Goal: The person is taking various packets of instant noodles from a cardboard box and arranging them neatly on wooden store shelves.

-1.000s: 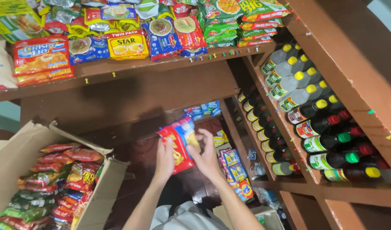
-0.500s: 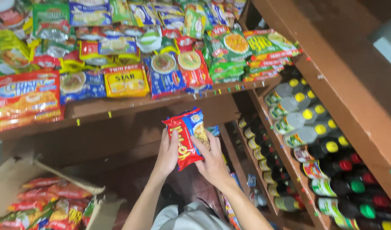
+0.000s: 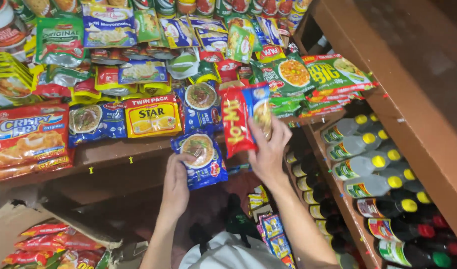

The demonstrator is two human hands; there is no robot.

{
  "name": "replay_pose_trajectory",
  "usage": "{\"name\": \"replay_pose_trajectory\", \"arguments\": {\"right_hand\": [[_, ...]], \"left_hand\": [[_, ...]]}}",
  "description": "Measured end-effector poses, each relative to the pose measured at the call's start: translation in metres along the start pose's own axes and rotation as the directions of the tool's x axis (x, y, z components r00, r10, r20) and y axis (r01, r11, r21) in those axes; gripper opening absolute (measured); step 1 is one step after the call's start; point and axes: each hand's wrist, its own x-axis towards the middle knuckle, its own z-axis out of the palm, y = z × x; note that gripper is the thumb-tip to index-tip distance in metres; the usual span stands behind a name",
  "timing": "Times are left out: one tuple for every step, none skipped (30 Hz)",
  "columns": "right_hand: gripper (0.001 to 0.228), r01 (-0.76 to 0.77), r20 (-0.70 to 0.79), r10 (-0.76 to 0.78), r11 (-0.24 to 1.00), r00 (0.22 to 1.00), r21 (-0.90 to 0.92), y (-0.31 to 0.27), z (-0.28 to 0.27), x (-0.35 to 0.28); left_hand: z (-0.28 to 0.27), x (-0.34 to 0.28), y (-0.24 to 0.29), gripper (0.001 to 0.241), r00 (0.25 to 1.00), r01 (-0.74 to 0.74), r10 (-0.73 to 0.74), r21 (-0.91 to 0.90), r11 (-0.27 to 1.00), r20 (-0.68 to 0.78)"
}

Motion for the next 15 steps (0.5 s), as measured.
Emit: {"name": "replay_pose_trajectory", "arguments": {"right_hand": [[0.078, 0.005, 0.002, -0.005, 1.000, 1.000, 0.005, 0.004, 0.003, 0.010], [0.078, 0.026, 0.008, -0.025, 0.999, 1.000, -0.039, 0.007, 0.006, 0.020], [0.077, 0.045, 0.021, -0.043, 0.996, 0.999, -0.082, 0.009, 0.008, 0.029], [0.077, 0.049, 0.028, -0.047, 0.996, 0.999, -0.074, 0.008, 0.010, 0.033], [0.077, 0.068, 0.031, -0.065, 0.993, 0.997, -0.100, 0.009, 0.013, 0.040], [0.077, 0.086, 0.036, -0.082, 0.988, 0.996, -0.126, 0.010, 0.015, 0.047], [0.077, 0.086, 0.033, -0.083, 0.988, 0.996, -0.124, 0.009, 0.018, 0.050], [0.076, 0.072, 0.054, -0.065, 0.987, 0.996, -0.140, 0.008, 0.022, 0.053], [0.076, 0.056, 0.077, -0.044, 0.986, 0.996, -0.157, 0.006, 0.024, 0.054], [0.076, 0.053, 0.078, -0.041, 0.987, 0.996, -0.155, 0.006, 0.023, 0.053], [0.076, 0.032, 0.105, -0.017, 0.990, 0.994, -0.134, 0.007, 0.023, 0.056], [0.076, 0.010, 0.133, 0.005, 0.993, 0.991, -0.114, 0.007, 0.023, 0.059], [0.076, 0.006, 0.133, 0.009, 0.994, 0.991, -0.110, 0.007, 0.021, 0.060], [0.079, 0.002, 0.212, 0.028, 0.990, 0.977, -0.143, 0.007, 0.018, 0.062], [0.082, 0.002, 0.287, 0.050, 0.984, 0.957, -0.180, 0.009, 0.016, 0.064]], "left_hand": [[-0.002, 0.003, -0.001, 0.041, 1.000, 0.000, 0.000, 0.002, 1.000, -0.007], [-0.003, 0.006, -0.001, 0.040, 1.000, 0.009, -0.009, -0.008, 1.000, -0.024], [-0.006, 0.007, -0.001, 0.040, 0.999, 0.024, -0.024, -0.017, 1.000, -0.041], [-0.008, 0.006, -0.001, 0.040, 0.998, 0.029, -0.030, -0.013, 0.999, -0.049], [-0.009, 0.010, -0.002, 0.039, 0.997, 0.043, -0.044, -0.021, 0.999, -0.059], [-0.010, 0.013, -0.003, 0.039, 0.996, 0.056, -0.057, -0.028, 0.998, -0.068], [-0.010, 0.018, -0.001, 0.039, 0.996, 0.054, -0.055, -0.026, 0.998, -0.069], [-0.010, 0.022, 0.001, 0.038, 0.996, 0.047, -0.049, -0.025, 0.999, -0.075], [-0.011, 0.025, 0.003, 0.036, 0.996, 0.045, -0.046, -0.023, 0.999, -0.079], [-0.010, 0.026, 0.002, 0.036, 0.996, 0.047, -0.048, -0.020, 0.999, -0.077], [-0.010, 0.030, 0.000, 0.035, 0.995, 0.050, -0.051, -0.018, 0.999, -0.080], [-0.010, 0.033, -0.001, 0.034, 0.995, 0.053, -0.054, -0.016, 0.998, -0.083], [-0.011, 0.034, -0.001, 0.034, 0.995, 0.055, -0.056, -0.011, 0.998, -0.082], [-0.012, 0.034, -0.002, 0.031, 0.994, 0.073, -0.074, -0.017, 0.997, -0.079], [-0.012, 0.036, -0.003, 0.029, 0.993, 0.089, -0.091, -0.026, 0.996, -0.074]]}}
